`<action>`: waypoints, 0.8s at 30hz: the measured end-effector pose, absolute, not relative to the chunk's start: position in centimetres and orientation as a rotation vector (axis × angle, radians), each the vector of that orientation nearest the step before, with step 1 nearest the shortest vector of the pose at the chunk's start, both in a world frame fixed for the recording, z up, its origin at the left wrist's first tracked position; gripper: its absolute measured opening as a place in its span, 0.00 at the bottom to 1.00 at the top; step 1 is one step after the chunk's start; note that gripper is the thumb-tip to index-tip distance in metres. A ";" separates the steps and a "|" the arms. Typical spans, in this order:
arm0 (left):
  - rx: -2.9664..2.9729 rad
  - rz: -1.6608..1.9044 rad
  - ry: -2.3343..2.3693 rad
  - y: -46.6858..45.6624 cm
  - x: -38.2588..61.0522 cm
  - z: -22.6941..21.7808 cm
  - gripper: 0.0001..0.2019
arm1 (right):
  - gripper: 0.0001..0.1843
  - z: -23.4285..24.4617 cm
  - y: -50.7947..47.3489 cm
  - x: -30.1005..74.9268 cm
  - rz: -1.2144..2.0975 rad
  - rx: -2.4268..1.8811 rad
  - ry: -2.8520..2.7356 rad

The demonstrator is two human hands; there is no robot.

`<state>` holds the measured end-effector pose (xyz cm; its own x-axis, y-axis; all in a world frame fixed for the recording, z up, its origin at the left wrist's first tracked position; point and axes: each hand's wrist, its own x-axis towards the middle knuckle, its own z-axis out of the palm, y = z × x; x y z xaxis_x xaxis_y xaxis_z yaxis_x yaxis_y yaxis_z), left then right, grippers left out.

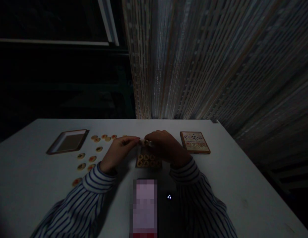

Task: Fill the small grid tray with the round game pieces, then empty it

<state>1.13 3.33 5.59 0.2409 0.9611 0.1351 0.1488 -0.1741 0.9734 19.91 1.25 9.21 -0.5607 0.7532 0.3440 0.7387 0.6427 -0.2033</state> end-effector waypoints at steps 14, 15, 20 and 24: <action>2.174 0.792 1.461 4.1 -0.4 4.6 0.16 | 0.07 8.7 1.3 20.9 0.170 -1.376 -2.514; 2.197 0.767 1.462 4.1 -0.4 4.6 0.16 | 0.07 8.6 1.4 21.1 0.200 -1.388 -2.529; 2.265 0.707 1.459 4.1 -0.5 4.5 0.16 | 0.08 7.5 2.1 21.9 0.308 -1.479 -2.620; 2.333 0.640 1.483 4.0 -0.4 4.6 0.17 | 0.08 6.8 2.3 22.2 0.277 -1.550 -2.659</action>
<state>-0.42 3.97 4.65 0.3668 0.9072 0.2060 0.7719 -0.4204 0.4769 22.23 2.32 6.83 -0.4960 0.8671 -0.0457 0.8579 0.4813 -0.1801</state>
